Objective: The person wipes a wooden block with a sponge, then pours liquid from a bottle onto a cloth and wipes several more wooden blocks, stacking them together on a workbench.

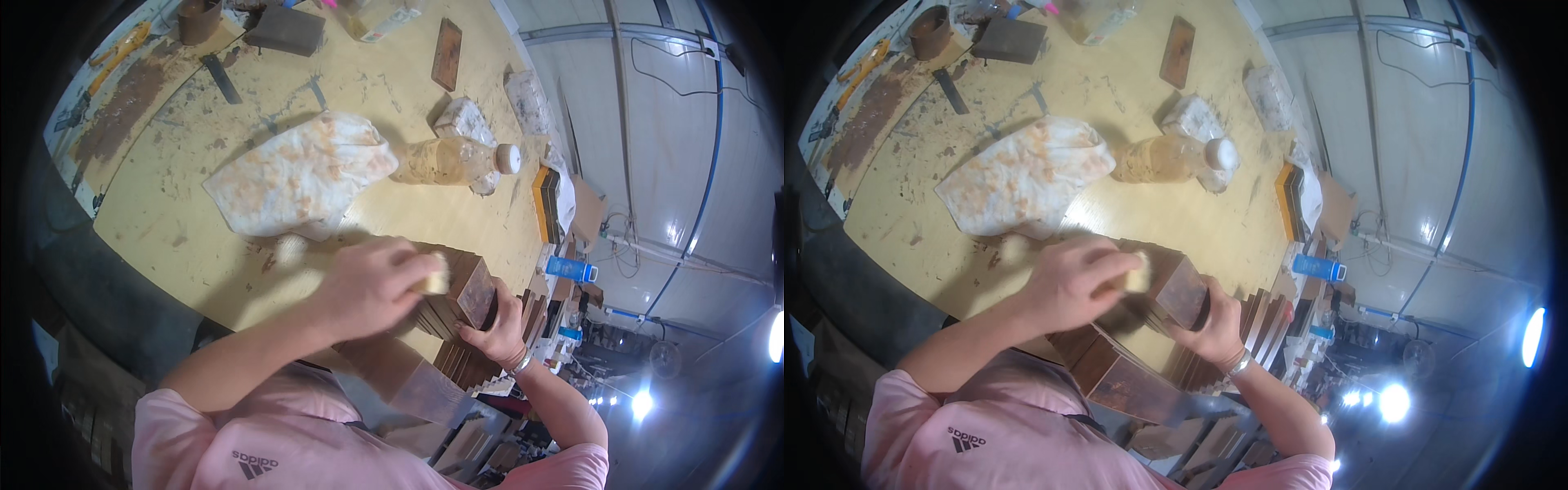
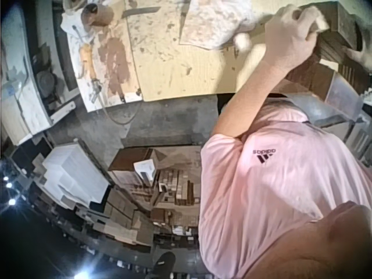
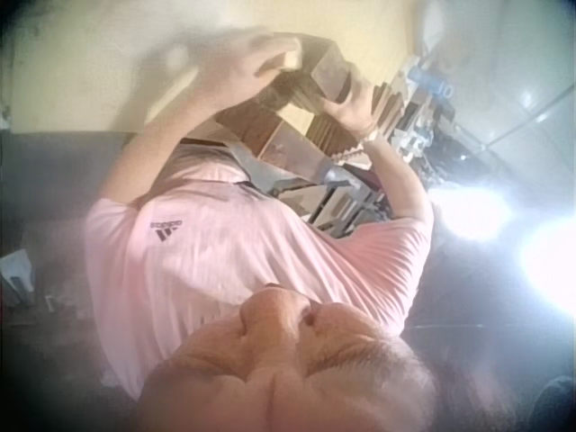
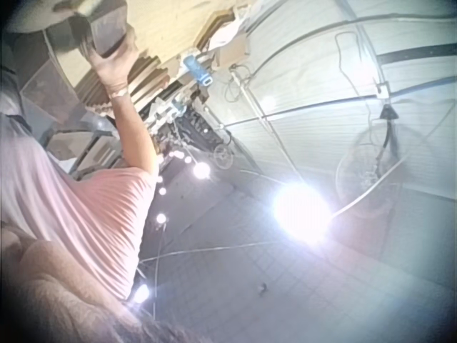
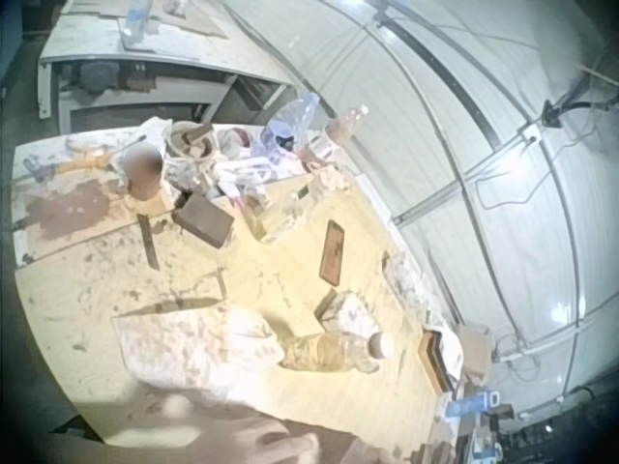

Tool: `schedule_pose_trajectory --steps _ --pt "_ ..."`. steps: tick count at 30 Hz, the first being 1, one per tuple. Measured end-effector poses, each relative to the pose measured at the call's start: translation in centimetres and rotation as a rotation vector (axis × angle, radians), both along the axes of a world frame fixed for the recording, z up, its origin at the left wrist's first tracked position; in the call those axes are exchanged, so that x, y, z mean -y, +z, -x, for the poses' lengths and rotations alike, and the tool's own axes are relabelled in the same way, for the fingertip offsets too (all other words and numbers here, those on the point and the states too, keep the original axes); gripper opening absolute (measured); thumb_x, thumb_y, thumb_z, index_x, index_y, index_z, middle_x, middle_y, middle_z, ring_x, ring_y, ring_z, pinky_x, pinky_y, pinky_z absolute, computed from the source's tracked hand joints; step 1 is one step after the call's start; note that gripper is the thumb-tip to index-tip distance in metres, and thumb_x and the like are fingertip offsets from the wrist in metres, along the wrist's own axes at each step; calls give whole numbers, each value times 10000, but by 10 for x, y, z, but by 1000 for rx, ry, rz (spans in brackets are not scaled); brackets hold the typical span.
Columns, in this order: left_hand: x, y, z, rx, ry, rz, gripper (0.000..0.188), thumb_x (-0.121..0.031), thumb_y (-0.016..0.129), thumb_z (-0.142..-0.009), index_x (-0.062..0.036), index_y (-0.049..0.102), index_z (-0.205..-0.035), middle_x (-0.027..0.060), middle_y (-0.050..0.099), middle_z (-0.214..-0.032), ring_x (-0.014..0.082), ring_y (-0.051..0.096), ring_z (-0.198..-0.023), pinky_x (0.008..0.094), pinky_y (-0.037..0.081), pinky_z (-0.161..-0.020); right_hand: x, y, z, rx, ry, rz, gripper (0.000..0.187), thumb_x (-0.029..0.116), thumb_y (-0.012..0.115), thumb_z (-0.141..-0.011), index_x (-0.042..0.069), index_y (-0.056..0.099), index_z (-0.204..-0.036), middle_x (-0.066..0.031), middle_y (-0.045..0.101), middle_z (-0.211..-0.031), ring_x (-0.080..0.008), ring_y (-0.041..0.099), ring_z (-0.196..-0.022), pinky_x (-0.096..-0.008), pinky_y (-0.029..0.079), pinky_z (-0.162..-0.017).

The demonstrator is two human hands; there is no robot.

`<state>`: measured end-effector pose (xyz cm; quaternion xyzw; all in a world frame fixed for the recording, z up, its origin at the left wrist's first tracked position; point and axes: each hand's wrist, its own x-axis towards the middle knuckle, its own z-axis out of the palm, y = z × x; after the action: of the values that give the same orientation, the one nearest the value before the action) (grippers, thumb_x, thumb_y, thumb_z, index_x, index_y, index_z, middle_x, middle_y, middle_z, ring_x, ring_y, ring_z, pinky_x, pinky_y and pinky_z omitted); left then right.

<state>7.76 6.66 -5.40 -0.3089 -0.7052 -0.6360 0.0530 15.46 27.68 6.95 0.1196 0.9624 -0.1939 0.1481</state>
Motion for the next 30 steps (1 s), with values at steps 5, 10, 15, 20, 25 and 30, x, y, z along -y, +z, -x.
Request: schedule_pose_trajectory --steps 5,10,15,20,25,30 --pt "12 -18 1 -14 68 9 421 0 715 -632 -166 686 -1018 32 612 -880 222 629 -780 331 531 -629 -2 -2 0 -30 14 14 667 265 808 -568 -76 559 -1084 -155 664 -863 -207 644 -793 -332 514 -787" --pt "13 -41 2 -110 -50 102 367 15 702 -620 -154 709 -946 14 597 -868 217 604 -816 331 517 -686 -2 -3 -1 -13 1 30 661 272 811 -567 -77 560 -1069 -155 656 -845 -205 636 -780 -330 513 -770" --pt "25 -45 4 18 86 91 320 32 676 -649 -115 702 -933 24 601 -884 232 601 -849 344 526 -712 -3 -3 -3 -34 18 0 669 296 808 -556 -75 563 -1056 -159 649 -839 -227 640 -771 -337 513 -762" --pt "18 -42 1 -82 -93 174 291 46 664 -657 -117 707 -895 27 575 -878 231 594 -842 347 509 -673 -1 -3 -1 -31 -1 12 693 321 809 -549 -75 562 -1061 -157 643 -835 -241 636 -762 -344 511 -758" --pt "18 -28 -1 16 34 5 354 29 689 -650 -136 709 -963 26 586 -885 221 596 -816 339 513 -679 -4 -5 -4 -45 -2 26 711 331 814 -545 -79 561 -1068 -144 647 -841 -225 631 -765 -342 511 -759" --pt "5 -9 0 -71 -78 -99 367 52 698 -645 -135 704 -961 12 581 -893 211 594 -796 337 510 -671 -7 -3 -1 -52 56 26 692 277 837 -580 -56 593 -1134 -177 699 -901 -234 707 -824 -335 544 -795"
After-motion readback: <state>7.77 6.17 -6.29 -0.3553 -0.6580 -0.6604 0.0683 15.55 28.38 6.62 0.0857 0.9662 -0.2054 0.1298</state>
